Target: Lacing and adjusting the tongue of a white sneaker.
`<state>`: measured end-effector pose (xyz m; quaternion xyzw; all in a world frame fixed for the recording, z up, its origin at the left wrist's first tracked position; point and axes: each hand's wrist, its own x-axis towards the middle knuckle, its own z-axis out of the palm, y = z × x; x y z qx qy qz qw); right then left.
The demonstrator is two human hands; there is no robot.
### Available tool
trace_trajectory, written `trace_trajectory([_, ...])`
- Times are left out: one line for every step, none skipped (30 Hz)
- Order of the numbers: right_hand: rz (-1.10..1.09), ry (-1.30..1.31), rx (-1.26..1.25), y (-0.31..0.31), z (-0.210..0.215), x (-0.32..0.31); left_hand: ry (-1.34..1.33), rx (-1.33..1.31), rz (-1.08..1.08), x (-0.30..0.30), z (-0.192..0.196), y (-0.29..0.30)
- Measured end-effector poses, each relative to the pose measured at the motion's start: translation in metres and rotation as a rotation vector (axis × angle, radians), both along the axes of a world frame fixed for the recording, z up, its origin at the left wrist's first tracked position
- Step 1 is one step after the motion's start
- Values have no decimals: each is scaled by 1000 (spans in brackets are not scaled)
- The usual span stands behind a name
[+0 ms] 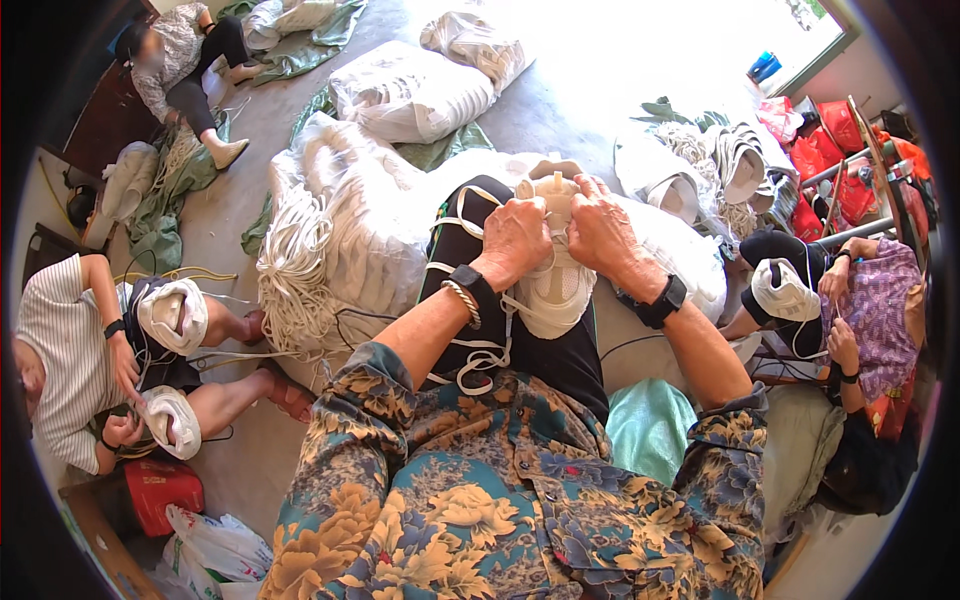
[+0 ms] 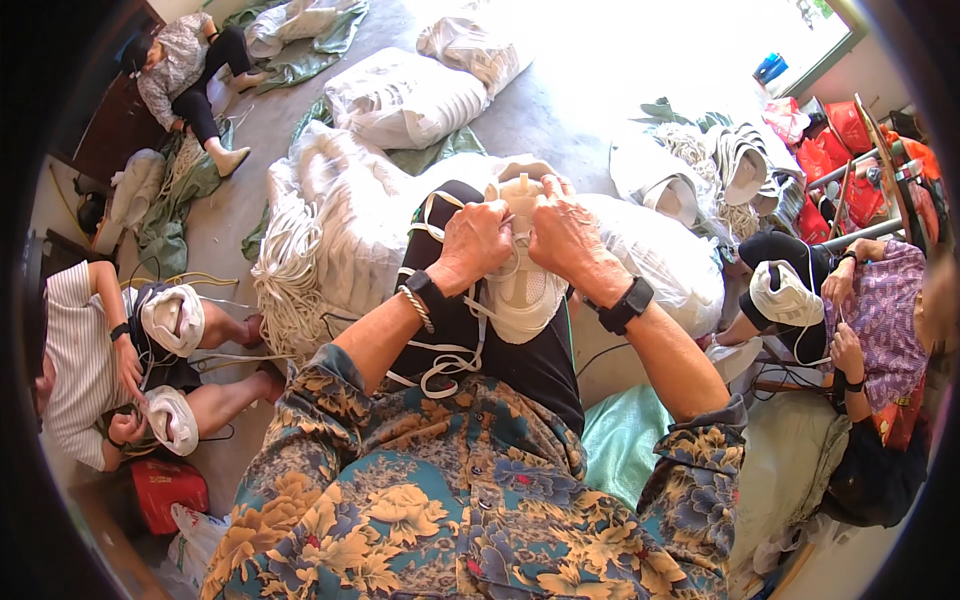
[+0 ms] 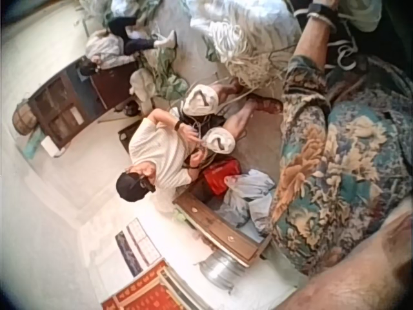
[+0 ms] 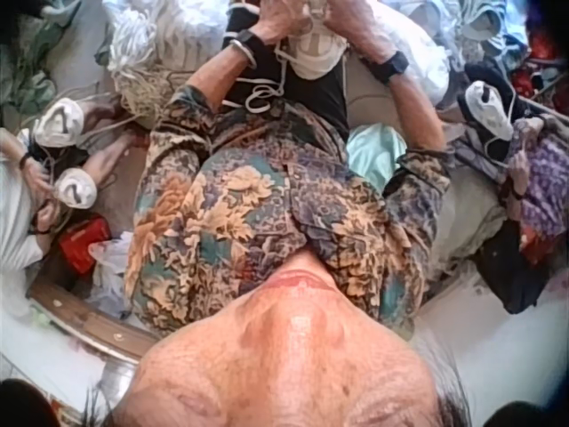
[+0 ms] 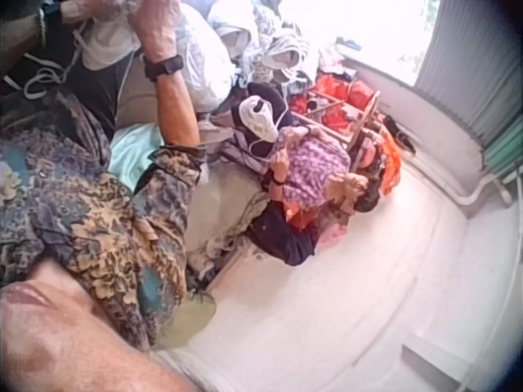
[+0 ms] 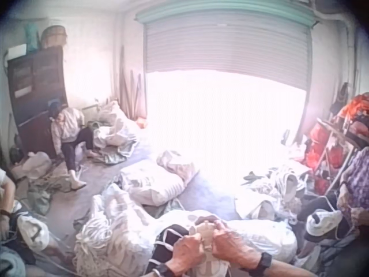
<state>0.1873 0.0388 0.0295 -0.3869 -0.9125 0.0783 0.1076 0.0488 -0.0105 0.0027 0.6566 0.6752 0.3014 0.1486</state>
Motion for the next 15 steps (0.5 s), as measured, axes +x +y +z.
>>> trace_trajectory([1, 1, 1, 0, 0, -2, 20, -36, -4, 0, 2, -1])
trace_trajectory([51, -99, 90, 1, -1, -5, 21, -36, -2, 0, 2, 0])
trace_trajectory([99, -201, 180, 2, -2, -8, 16, -32, -5, -1, 2, 0])
trace_trajectory([100, -202, 180, 2, -3, -10, 11, -27, -6, -2, 2, -1])
trace_trajectory([114, -179, 190, 1, -4, -12, 10, -27, -5, -3, 1, -1])
trace_trajectory([126, -156, 201, 2, -6, -13, 4, -20, -7, -3, 2, -1])
trace_trajectory([126, -157, 200, 4, -10, -11, -3, -13, -8, -2, 2, -1])
trace_trajectory([95, -71, 154, 7, -16, -7, -4, -13, -8, -2, 2, -1])
trace_trajectory([68, 15, 108, 9, -18, -6, -6, -18, -5, -3, 2, -2])
trace_trajectory([70, 15, 108, 11, -20, -5, -8, -22, -3, -4, 1, -2])
trace_trajectory([83, 62, 58, 13, -22, -4, -8, -22, -1, -5, 1, -2])
trace_trajectory([93, 108, 10, 14, -24, -2, -7, -8, -8, -6, 1, -2])
trace_trajectory([91, 106, 11, 16, -27, -1, -5, 7, -16, -6, 2, -2])
trace_trajectory([87, 168, -8, 17, -32, 0, -6, 8, -18, -5, 2, -1])
trace_trajectory([85, 231, -28, 17, -33, -1, 19, -2, -17, -5, 1, 0])
